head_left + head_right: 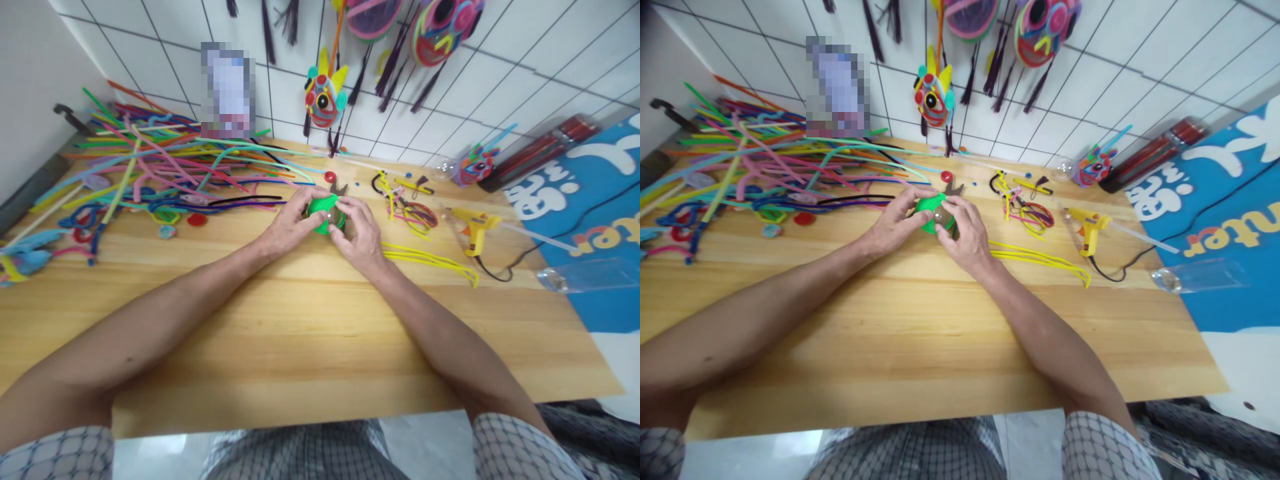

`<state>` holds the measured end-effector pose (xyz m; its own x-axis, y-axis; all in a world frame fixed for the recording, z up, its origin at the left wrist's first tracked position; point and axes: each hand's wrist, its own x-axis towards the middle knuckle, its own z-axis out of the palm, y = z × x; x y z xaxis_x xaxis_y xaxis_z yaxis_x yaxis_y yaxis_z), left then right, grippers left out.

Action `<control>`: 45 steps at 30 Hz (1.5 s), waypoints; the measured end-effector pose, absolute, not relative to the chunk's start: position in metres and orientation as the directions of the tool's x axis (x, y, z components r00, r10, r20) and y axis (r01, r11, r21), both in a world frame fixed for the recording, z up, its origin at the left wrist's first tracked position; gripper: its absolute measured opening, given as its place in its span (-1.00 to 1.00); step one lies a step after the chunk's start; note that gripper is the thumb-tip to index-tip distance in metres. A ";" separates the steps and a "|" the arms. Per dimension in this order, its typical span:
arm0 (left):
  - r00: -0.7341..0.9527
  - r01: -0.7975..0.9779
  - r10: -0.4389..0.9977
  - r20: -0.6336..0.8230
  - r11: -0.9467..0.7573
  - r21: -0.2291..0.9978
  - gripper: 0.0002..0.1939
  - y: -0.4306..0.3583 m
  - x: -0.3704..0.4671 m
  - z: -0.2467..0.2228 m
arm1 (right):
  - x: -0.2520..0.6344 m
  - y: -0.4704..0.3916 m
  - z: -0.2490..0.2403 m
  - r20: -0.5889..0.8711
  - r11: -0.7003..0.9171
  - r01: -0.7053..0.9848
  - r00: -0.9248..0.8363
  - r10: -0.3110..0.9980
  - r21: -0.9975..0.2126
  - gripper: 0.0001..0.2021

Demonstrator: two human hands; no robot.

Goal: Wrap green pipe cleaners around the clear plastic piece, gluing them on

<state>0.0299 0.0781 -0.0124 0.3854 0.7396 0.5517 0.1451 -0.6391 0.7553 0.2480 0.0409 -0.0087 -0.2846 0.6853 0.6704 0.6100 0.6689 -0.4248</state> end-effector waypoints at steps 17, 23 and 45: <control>0.386 0.139 0.734 0.558 -0.645 0.752 -0.64 0.078 0.029 -0.013 | 0.248 0.040 -0.009 0.678 0.671 0.622 -0.289 0.676 -0.404 -0.61; 0.392 0.136 0.734 0.554 -0.642 0.755 -0.62 0.079 0.029 -0.014 | 0.248 0.040 -0.011 0.696 0.685 0.617 -0.291 0.656 -0.388 -0.63; 0.349 -0.135 0.857 0.380 -0.355 0.925 -0.64 0.082 0.034 -0.003 | 0.245 0.038 -0.010 0.700 0.698 0.630 -0.325 0.636 -0.341 -0.56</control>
